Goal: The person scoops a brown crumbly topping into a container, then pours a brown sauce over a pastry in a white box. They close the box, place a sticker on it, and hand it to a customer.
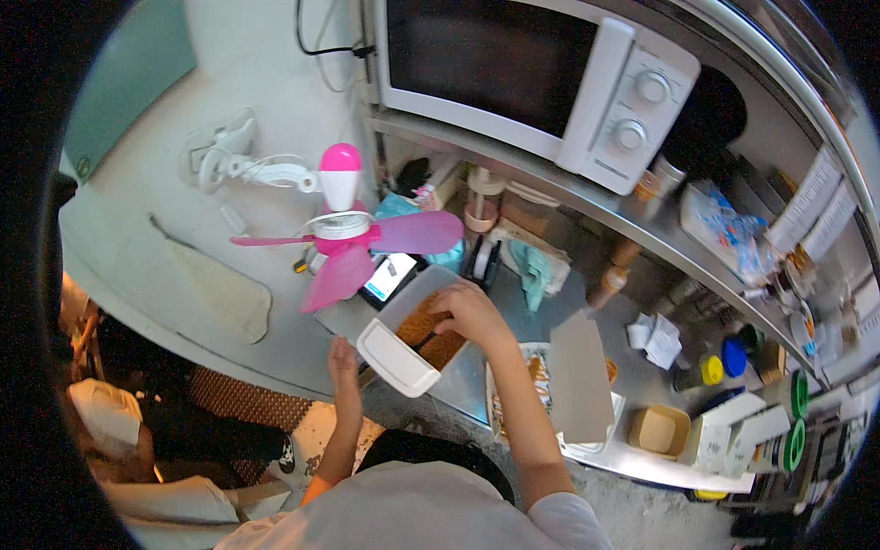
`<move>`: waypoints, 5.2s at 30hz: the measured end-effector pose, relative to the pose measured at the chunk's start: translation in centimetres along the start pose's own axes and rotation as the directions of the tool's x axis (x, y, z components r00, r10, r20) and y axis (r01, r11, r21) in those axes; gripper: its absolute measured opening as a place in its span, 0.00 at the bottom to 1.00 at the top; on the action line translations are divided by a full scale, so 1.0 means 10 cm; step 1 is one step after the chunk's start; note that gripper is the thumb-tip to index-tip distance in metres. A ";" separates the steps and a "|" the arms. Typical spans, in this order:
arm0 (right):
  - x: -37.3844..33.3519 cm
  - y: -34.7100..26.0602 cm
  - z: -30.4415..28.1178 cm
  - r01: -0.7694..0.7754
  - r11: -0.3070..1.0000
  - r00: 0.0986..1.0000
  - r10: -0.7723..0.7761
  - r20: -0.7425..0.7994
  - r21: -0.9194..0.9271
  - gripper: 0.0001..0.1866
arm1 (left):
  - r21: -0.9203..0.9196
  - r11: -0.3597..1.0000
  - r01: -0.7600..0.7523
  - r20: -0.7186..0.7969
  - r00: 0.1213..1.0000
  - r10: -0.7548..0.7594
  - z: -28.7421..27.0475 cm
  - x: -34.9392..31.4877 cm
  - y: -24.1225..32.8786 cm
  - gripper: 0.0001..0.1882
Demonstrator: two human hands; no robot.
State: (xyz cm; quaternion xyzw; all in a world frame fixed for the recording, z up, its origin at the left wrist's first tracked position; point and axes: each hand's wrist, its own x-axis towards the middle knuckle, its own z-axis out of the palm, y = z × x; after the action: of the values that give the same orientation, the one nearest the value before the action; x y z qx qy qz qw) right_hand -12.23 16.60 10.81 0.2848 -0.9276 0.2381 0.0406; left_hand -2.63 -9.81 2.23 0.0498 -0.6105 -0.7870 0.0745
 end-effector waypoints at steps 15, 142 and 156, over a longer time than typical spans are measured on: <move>-1.52 -1.74 -0.30 -0.308 0.946 0.521 0.075 -0.850 -0.105 0.16 | -0.111 0.892 0.439 0.158 0.894 -0.420 0.16 0.29 0.20 0.29; -3.23 0.83 0.42 -0.508 0.603 0.249 0.786 -0.565 0.615 0.46 | 0.058 0.874 0.482 0.362 0.806 -0.468 1.04 -1.27 -0.45 0.31; -3.19 0.54 0.19 -0.332 0.632 -0.012 0.739 -0.673 0.700 0.41 | 0.030 0.810 0.586 0.344 0.754 -0.559 1.36 -1.46 -0.50 0.32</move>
State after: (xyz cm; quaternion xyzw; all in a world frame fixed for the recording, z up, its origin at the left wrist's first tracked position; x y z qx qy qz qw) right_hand 11.53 35.83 0.19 -0.3046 -0.6792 0.5065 0.4351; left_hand 9.18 6.96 0.64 0.0958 -0.5375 -0.7920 -0.2734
